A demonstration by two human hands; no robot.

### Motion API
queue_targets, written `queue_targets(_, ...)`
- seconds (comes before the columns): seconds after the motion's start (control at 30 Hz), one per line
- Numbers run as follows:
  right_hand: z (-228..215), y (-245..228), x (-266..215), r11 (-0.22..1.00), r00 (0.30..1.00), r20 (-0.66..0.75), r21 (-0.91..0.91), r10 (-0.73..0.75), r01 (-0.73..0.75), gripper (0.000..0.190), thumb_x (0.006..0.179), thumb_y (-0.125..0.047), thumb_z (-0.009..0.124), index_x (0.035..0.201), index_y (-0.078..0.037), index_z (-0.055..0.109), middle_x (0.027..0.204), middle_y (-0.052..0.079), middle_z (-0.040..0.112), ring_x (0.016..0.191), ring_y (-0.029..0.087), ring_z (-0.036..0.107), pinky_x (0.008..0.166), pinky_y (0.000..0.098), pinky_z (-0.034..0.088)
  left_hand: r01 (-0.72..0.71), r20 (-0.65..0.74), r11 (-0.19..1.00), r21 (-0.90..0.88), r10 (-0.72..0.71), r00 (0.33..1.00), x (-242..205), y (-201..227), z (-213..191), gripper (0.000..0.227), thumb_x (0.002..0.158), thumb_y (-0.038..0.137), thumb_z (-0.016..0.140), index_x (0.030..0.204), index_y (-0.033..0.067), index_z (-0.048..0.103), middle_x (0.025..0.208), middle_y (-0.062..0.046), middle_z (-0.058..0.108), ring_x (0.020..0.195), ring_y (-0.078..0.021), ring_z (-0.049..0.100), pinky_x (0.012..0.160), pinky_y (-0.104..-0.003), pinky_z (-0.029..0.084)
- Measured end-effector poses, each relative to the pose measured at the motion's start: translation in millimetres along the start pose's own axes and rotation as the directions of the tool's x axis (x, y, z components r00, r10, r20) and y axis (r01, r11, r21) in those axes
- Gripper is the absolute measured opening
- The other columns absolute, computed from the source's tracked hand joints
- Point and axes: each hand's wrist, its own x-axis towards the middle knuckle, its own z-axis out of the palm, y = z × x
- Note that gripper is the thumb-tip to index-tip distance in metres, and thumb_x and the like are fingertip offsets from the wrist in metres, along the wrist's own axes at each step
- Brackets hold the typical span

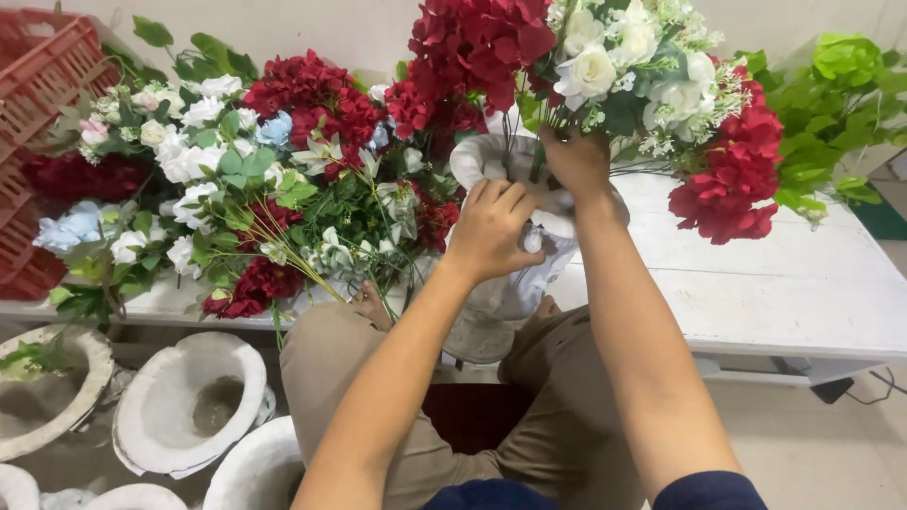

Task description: Arranging artificial red and white flowers into a white decorative vase on a workspace.

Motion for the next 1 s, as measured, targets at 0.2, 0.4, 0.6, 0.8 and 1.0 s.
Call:
queue_targets(0.2,-10.4,-7.1,-11.0,0.982,0.993,-0.088,0.179,0.075,-0.058,0.064,0.093,-0.063,0.061,0.121,-0.007,0.073,0.126,0.022,0.068,0.128,0.038,0.059,0.105,0.0468,0.049,-0.033,-0.012,0.999,-0.028,0.033,0.999,2.1,-3.4,5.2,0.055,0.064,0.059,0.079,0.093,0.0152,0.064,0.085,-0.003,0.056,0.093,-0.0241,0.059,0.09,-0.04,0.047)
queue_targets(0.4,-34.3,-24.5,-55.6,1.0,0.999,0.016,0.011,-0.028,0.027,0.065,0.099,-0.045,0.058,0.141,0.004,0.058,0.137,0.026,0.061,0.136,0.04,0.052,0.111,0.0527,0.043,-0.041,-0.012,0.997,-0.062,0.041,0.999,8.3,-6.3,-4.9,0.053,0.062,0.052,0.085,0.094,0.014,0.066,0.087,-0.004,0.058,0.094,-0.0265,0.06,0.092,-0.044,0.048)
queue_targets(0.6,-39.5,-7.2,-74.8,0.967,0.953,0.164,0.016,-0.254,0.255,0.058,0.102,-0.039,0.05,0.15,-0.006,0.05,0.133,0.019,0.067,0.13,0.041,0.057,0.109,0.057,0.043,0.171,0.186,0.984,-0.053,-0.159,0.97,2.2,-16.8,-7.5,0.055,0.071,0.035,0.083,0.12,0.0204,0.064,0.125,-0.005,0.057,0.132,-0.0336,0.045,0.116,-0.068,0.023)
queue_targets(0.8,-34.7,-6.8,-82.3,0.912,0.898,0.165,0.017,-0.407,0.41,0.057,0.11,-0.05,0.039,0.138,-0.007,0.065,0.144,0.022,0.06,0.135,0.045,0.052,0.112,0.0565,0.04,0.245,0.203,0.969,-0.009,-0.238,0.95,1.3,-30.0,-3.3,0.056,0.072,0.039,0.082,0.122,0.0222,0.063,0.111,-0.002,0.061,0.121,-0.0282,0.054,0.115,-0.07,0.025)
queue_targets(1.0,-16.5,20.3,-70.4,0.822,0.815,0.162,-0.037,-0.557,0.569,0.054,0.089,-0.031,0.063,0.138,-0.008,0.064,0.144,0.016,0.06,0.134,0.045,0.052,0.111,0.0581,0.04,0.214,0.213,0.974,0.07,-0.224,0.951,-2.0,-31.1,0.1,0.065,0.073,0.048,0.084,0.129,0.0245,0.06,0.113,-0.001,0.06,0.121,-0.0245,0.054,0.115,-0.062,0.031)
